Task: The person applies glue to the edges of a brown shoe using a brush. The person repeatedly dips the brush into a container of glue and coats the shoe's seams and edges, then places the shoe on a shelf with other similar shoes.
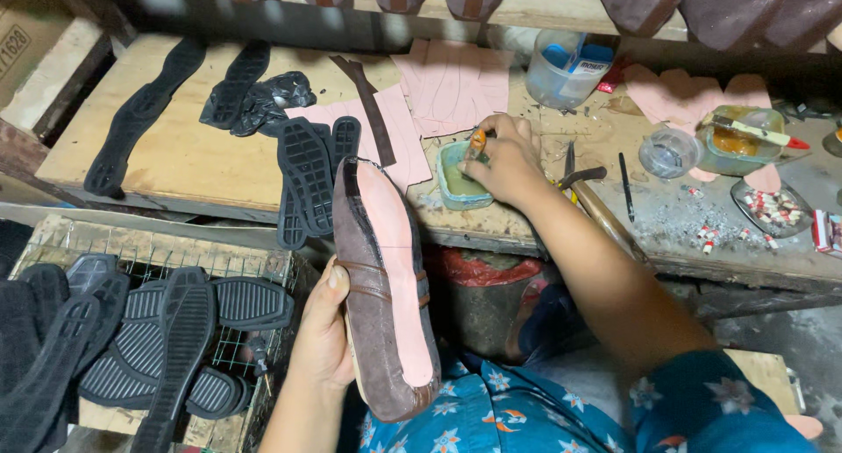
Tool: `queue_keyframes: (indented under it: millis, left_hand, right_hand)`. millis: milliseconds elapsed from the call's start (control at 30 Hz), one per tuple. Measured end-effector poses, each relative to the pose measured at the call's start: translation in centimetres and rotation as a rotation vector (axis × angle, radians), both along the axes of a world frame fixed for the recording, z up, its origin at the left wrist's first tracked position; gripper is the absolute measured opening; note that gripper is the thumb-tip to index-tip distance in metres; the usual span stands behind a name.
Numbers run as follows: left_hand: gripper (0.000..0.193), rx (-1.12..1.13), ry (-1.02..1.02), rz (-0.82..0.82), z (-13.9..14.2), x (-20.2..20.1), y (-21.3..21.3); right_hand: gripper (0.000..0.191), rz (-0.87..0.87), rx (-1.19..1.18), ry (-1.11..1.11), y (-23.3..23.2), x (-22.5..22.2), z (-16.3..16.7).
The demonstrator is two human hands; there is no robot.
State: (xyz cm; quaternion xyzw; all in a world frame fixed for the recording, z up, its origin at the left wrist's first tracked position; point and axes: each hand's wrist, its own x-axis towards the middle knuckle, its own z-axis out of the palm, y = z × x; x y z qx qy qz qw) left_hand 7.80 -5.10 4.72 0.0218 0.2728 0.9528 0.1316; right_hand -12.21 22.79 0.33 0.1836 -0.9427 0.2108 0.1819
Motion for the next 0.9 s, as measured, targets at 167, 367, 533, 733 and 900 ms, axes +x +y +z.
queue_keyframes:
  millis: [167,367,533,733,900]
  left_hand:
    - [0.062,-0.023,-0.076,0.063,-0.6,-0.3,0.0]
    - [0.07,-0.03,-0.174,0.091,-1.2,-0.7,-0.2]
    - [0.067,-0.053,-0.117,0.087,-1.2,-0.5,0.1]
    - [0.059,-0.134,-0.008,0.119,-0.6,-0.8,0.7]
    - [0.057,-0.102,-0.011,0.132,-0.2,-0.9,1.5]
  right_hand:
    - [0.028,0.011,-0.088,0.154,-0.4,0.7,2.2]
    - [0.027,0.007,-0.283,-0.113,0.1,3.9,5.6]
    - [0.027,-0.101,-0.436,-0.226,0.2,6.3,6.7]
    - [0.035,-0.089,-0.693,-0.819,-0.1,7.7,8.1]
    - [0.017,0.383,-1.117,-0.558,-2.3,11.6,8.9]
